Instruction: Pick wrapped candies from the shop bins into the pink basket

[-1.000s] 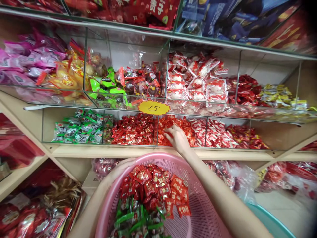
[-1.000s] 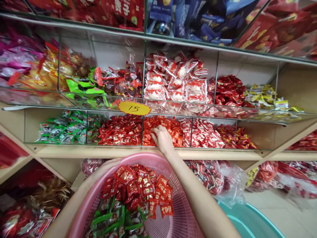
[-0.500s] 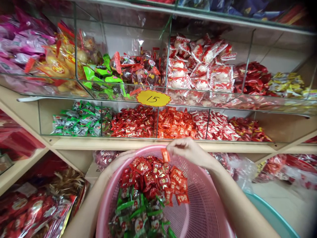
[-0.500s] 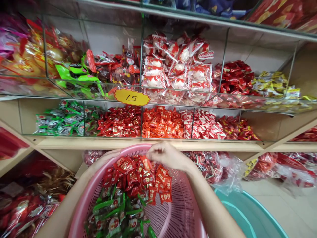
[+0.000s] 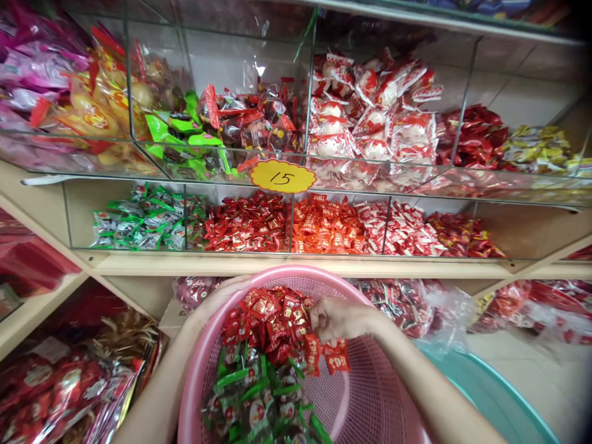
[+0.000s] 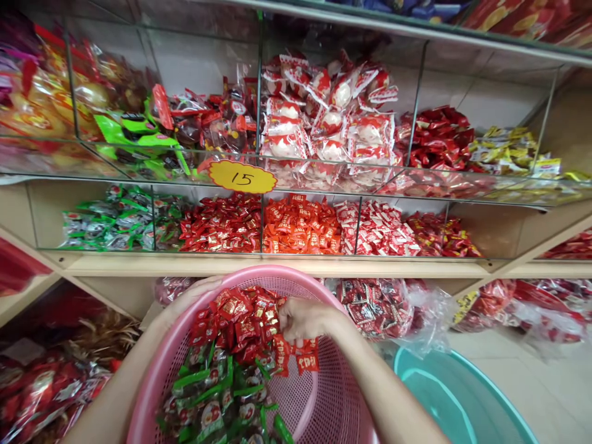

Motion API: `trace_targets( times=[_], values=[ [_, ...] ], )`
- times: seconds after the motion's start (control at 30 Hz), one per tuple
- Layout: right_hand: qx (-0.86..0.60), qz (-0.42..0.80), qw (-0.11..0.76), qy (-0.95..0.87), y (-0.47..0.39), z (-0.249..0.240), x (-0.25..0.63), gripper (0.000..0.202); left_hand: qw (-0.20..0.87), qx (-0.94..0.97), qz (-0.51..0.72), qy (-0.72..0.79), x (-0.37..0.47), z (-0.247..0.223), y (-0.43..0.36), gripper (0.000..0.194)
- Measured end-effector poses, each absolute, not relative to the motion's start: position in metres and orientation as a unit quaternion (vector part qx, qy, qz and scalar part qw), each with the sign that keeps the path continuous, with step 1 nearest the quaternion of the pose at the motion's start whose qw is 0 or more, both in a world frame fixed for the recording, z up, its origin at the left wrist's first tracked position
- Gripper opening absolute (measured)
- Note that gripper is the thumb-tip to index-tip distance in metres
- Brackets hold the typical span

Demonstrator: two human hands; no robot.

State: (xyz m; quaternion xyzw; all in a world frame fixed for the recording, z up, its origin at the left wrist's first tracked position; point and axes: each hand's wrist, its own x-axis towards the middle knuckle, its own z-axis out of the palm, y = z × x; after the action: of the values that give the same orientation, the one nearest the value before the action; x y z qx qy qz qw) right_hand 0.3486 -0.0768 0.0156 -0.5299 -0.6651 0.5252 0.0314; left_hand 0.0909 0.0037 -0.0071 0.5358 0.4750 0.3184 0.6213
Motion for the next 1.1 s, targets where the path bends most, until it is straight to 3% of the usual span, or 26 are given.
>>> trace_targets(
  times=[0.13,0.23,0.33,0.43,0.53,0.9,1.1],
  values=[
    [-0.523,0.529,0.026,-0.668,-0.076,0.008,0.35,0.006,0.627,0.538,0.317,0.465,0.09,-0.008,0.004,0.042],
    [-0.542,0.502,0.06,-0.672,-0.073,0.007,0.35,0.022,0.614,0.544,0.316,0.476,0.088,-0.01,0.005,0.039],
    [-0.55,0.391,0.203,-0.709,-0.067,0.012,0.348,0.035,0.619,0.533,0.319,0.481,0.089,-0.008,0.004,0.04],
    [-0.555,0.287,0.353,-0.697,-0.061,0.019,0.347,0.035,0.622,0.527,0.326,0.477,0.09,-0.003,0.002,0.04],
    [-0.574,0.202,0.422,-0.672,-0.056,0.027,0.35,0.03,0.617,0.537,0.319,0.479,0.09,0.0,0.002,0.037],
    [-0.634,-0.086,0.314,-0.702,-0.007,0.054,0.364,0.019,0.614,0.562,0.307,0.462,0.078,-0.034,0.017,0.036],
    [-0.635,-0.119,0.238,-0.725,0.022,0.057,0.364,0.029,0.609,0.58,0.302,0.449,0.076,-0.038,0.02,0.035]
  ],
)
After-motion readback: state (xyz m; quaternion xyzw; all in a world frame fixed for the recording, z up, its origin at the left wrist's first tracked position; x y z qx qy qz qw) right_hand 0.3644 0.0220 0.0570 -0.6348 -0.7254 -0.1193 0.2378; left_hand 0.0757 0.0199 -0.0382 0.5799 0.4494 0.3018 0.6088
